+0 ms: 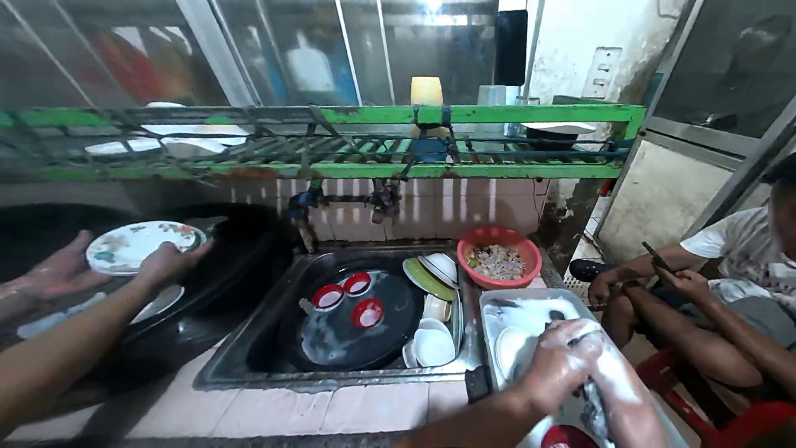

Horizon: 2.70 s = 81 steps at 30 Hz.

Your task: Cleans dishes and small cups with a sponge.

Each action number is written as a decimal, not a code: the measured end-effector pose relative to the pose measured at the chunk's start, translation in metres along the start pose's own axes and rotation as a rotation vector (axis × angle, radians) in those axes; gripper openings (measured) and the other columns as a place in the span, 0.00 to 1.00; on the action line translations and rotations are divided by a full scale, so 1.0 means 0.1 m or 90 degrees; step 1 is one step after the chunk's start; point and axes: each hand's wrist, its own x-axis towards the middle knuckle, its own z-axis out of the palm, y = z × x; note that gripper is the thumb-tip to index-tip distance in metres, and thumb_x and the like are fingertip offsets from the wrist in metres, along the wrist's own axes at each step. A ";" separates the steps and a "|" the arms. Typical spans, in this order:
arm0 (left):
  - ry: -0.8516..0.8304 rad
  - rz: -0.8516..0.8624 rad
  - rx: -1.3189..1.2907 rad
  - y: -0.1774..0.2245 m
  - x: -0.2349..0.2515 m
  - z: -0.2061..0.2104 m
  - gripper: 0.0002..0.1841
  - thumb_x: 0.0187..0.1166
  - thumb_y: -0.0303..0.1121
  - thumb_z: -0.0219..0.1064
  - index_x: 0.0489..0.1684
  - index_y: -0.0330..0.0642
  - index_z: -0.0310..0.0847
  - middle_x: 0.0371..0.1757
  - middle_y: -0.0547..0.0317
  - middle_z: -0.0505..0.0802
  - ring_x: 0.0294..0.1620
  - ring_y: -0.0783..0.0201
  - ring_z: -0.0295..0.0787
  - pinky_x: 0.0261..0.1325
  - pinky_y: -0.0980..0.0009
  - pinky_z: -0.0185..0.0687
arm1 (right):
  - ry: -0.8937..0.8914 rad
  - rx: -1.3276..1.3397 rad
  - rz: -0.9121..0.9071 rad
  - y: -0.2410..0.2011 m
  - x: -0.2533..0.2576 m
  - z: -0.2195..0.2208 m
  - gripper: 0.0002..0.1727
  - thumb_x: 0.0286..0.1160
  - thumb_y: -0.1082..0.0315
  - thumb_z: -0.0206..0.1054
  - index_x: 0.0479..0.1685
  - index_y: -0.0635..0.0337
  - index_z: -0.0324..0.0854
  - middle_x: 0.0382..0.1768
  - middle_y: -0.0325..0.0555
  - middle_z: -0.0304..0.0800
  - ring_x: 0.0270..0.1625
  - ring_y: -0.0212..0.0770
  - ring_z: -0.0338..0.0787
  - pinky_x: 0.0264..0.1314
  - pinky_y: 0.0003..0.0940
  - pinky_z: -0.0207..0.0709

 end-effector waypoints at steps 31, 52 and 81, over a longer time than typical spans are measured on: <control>0.291 -0.222 -0.193 -0.11 -0.07 -0.14 0.20 0.90 0.43 0.58 0.60 0.33 0.83 0.63 0.43 0.88 0.66 0.54 0.83 0.69 0.51 0.78 | -0.036 -0.130 -0.159 0.00 -0.01 -0.20 0.24 0.60 0.72 0.79 0.56 0.79 0.85 0.57 0.68 0.90 0.62 0.57 0.90 0.70 0.50 0.81; 0.324 -0.046 0.086 -0.28 -0.24 -1.12 0.19 0.91 0.39 0.56 0.59 0.33 0.85 0.53 0.47 0.92 0.54 0.59 0.89 0.62 0.58 0.84 | -0.165 -0.291 -0.229 0.16 0.00 -0.18 0.17 0.68 0.71 0.72 0.54 0.72 0.89 0.58 0.69 0.90 0.65 0.68 0.88 0.71 0.65 0.78; -0.320 -0.249 0.348 -0.41 -0.56 0.08 0.18 0.82 0.38 0.64 0.46 0.25 0.85 0.49 0.35 0.90 0.56 0.43 0.87 0.63 0.44 0.77 | 0.008 -0.044 0.204 0.55 -0.14 -0.65 0.23 0.77 0.68 0.68 0.69 0.70 0.80 0.62 0.65 0.87 0.66 0.56 0.87 0.73 0.57 0.75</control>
